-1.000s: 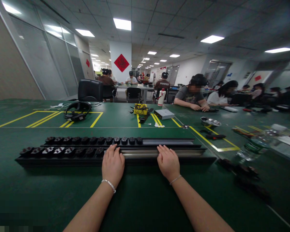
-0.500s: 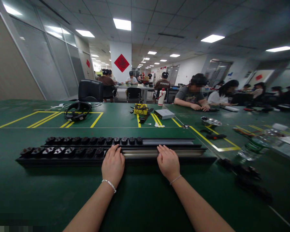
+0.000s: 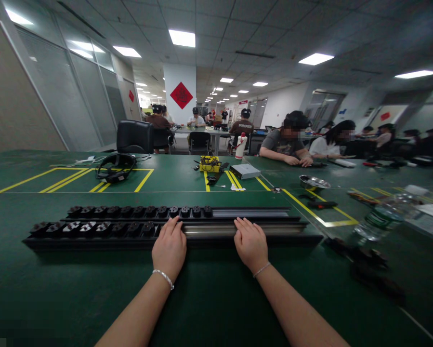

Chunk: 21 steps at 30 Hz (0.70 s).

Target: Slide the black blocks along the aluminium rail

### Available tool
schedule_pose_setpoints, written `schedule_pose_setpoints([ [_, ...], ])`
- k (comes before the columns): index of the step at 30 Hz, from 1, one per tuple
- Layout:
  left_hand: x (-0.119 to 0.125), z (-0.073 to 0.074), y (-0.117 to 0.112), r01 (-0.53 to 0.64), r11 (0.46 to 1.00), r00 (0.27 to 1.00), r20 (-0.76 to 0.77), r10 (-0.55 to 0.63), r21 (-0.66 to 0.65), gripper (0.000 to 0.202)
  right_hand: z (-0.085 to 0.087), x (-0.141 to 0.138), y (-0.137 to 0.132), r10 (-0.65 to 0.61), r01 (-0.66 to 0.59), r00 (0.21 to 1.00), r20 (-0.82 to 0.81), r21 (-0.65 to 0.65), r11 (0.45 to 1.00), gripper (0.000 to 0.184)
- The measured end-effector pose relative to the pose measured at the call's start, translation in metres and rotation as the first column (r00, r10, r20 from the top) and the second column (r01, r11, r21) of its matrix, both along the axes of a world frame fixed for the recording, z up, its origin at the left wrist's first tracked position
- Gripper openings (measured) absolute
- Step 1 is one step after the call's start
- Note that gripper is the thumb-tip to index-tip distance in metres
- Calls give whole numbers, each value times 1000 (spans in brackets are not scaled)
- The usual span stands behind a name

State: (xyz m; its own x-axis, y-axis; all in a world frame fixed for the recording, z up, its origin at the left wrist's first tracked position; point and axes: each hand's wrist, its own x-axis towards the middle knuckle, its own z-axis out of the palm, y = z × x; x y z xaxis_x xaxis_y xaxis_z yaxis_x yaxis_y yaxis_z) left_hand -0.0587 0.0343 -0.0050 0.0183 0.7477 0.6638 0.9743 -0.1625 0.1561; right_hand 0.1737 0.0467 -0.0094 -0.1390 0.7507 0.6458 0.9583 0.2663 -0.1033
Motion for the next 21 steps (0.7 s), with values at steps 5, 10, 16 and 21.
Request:
schedule_pose_setpoints([
  [5,-1,-1,1,-1,1000,1000,-11,1,-7,36,3,-1,-1,2,-2,1000,1,-18,1000,37],
  [10,0,0,0,-9,1000,1000,0,9,-24,35,3,-1,-2,2,-2,1000,3,-7,1000,37],
  [16,2,4,-2,3,999,1000,7,-3,-49,32,1,1,0,1,-1,1000,18,-8,1000,38],
  [21,3,6,-3,19,997,999,35,-17,-75,31,1,1,-1,8,-8,1000,3,-17,1000,37],
])
